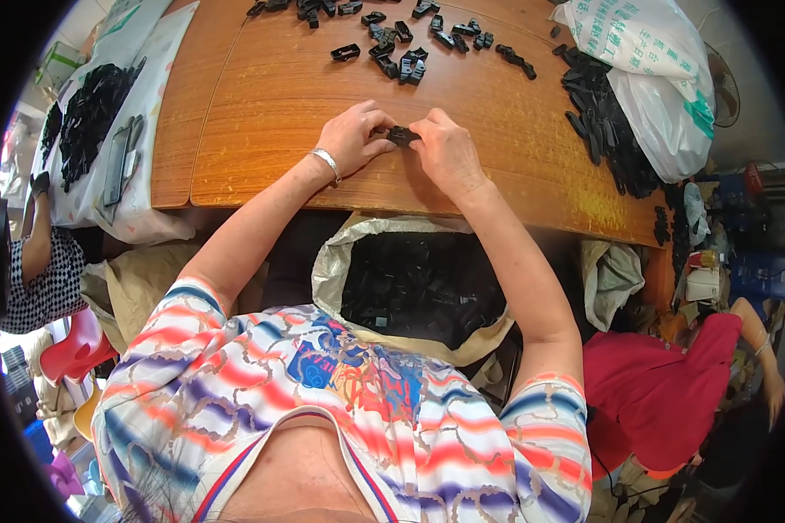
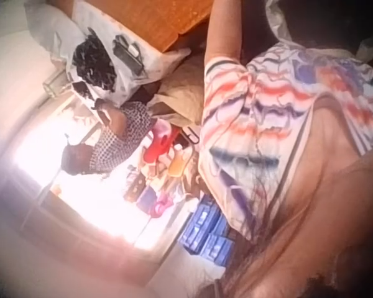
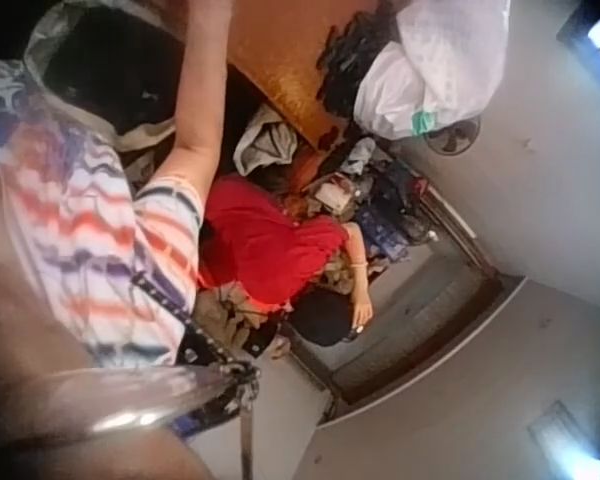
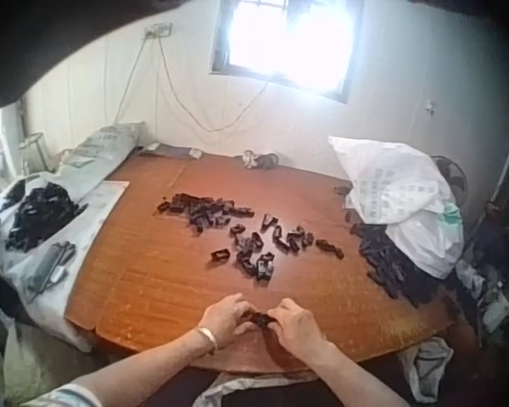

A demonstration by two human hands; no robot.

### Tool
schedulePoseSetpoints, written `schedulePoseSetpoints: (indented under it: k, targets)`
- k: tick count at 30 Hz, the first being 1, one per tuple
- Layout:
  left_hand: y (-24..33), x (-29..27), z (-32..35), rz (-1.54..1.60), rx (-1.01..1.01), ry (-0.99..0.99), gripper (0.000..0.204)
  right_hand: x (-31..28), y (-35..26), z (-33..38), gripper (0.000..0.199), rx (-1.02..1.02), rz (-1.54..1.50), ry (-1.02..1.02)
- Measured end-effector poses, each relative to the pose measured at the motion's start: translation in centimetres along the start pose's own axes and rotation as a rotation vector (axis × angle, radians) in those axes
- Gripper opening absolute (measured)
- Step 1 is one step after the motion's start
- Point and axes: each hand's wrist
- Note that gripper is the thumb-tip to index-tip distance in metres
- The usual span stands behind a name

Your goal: Inspecting and sorting small black plastic components at a workbench.

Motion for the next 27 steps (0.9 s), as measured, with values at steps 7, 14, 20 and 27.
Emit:
schedulePoseSetpoints:
  k: [7, 14, 20, 27]
  targets:
    - [0.0, -0.3, -0.1, -0.038, 0.03, 0.01, 0.022, 0.4, -1.3, 1.0, 0.024, -0.125, 0.153, -0.075]
    - [-0.1, -0.2, -0.3, -0.003, 0.075, -0.012, 0.023, 1.1, -1.1, 1.9, 0.029, -0.133, 0.174, 0.062]
    - [-3.1, -1.0, -4.3, 0.046, 0.146, 0.027, 0.026, -3.2, -3.1, 7.5, 0.024, 0.07, -0.073, -0.058]
    - [-5.7, 0.2, -9.3, -0.381, 0.205, 0.028, 0.031, -6.7, -4.2, 13.1, 0.026, 0.152, -0.111, -0.489]
Point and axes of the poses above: each hand's wrist, its own z-axis away from the middle knuckle, its own x-axis out of the palm, y = z × x, and after that the axes turned 14 degrees about y, right-handed
